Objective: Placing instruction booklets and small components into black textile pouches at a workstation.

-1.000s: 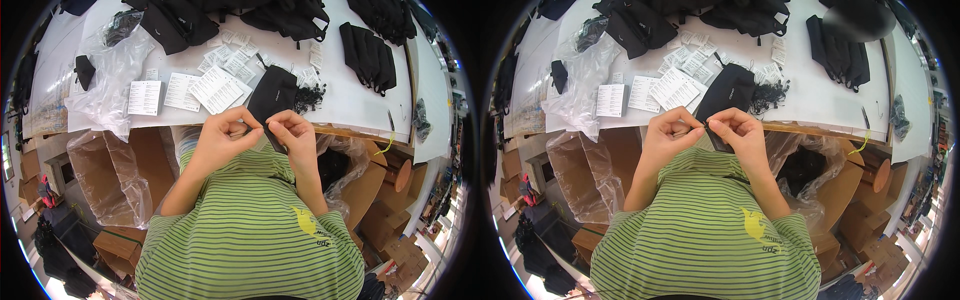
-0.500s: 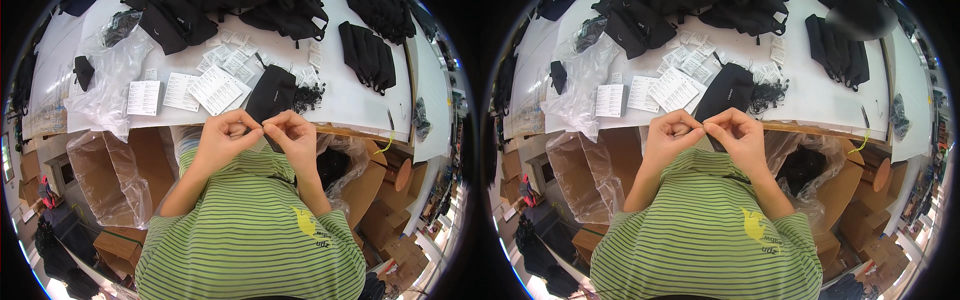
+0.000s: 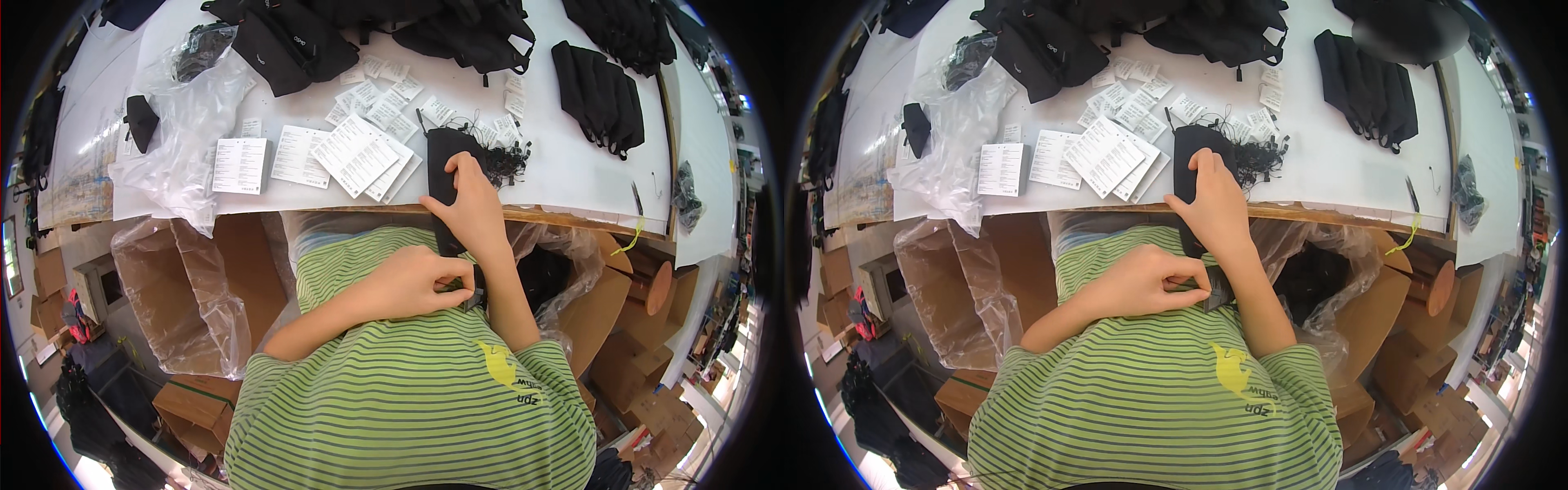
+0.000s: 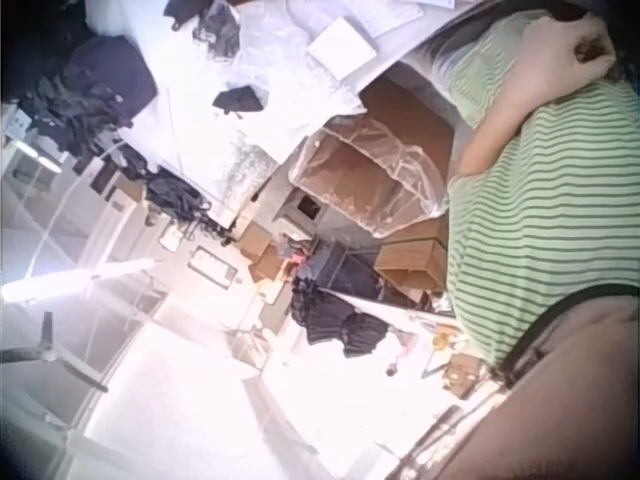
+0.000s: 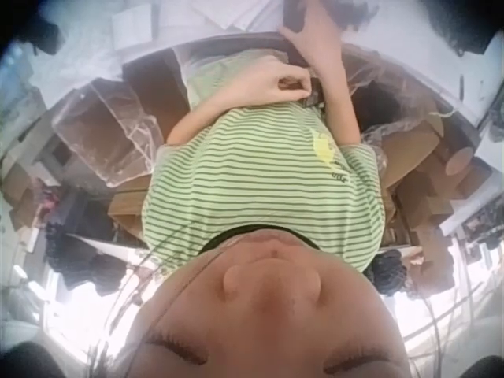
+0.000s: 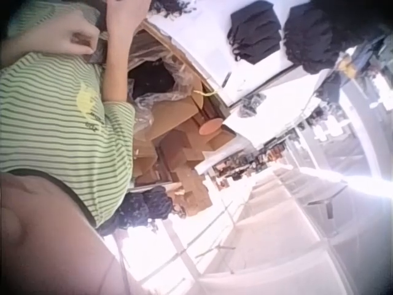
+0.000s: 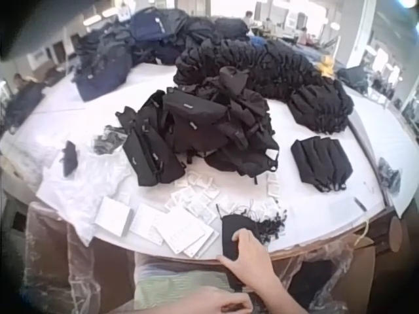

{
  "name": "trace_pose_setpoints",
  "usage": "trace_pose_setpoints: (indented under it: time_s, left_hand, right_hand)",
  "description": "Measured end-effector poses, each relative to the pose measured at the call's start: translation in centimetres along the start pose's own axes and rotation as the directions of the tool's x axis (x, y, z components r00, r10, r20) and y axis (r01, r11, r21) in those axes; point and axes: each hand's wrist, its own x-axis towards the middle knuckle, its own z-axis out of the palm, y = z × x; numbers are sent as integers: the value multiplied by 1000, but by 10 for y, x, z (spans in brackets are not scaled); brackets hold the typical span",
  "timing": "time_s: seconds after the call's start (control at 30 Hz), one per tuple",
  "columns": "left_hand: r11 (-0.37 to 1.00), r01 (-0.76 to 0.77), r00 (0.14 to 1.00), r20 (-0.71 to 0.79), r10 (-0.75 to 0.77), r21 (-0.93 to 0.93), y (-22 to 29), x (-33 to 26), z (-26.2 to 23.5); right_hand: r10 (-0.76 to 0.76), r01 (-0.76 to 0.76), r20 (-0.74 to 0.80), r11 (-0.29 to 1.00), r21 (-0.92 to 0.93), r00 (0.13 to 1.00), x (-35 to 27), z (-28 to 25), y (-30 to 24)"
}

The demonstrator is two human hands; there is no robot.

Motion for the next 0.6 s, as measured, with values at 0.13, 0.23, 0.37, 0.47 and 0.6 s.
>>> trace_pose_setpoints:
  time_s: [0.13, 0.23, 0.37, 0.47, 0.6]
  left_hand:
    - [999, 33, 999, 32, -33, -1, -2, 0, -1]
    - [991, -111, 963, -254, 89, -73, -11, 3, -4]
    - [911, -106, 824, -478, 304, 398, -25, 17, -23]
    - [812, -136, 788, -435, 436, 568, -23, 14, -22]
    - [676, -153, 711, -395, 581, 721, -26, 10, -25]
  right_hand:
    - [238, -244, 93, 967, 68, 967, -6, -13, -3]
    - [243, -241, -1, 963, 123, 970, -11, -30, -7]
    - [158, -136, -141, 979, 154, 977, -27, -62, -22]
    - [67, -43, -124, 981, 187, 990, -34, -79, -37]
    - [-13, 32, -89, 976, 213, 996, -34, -83, -43]
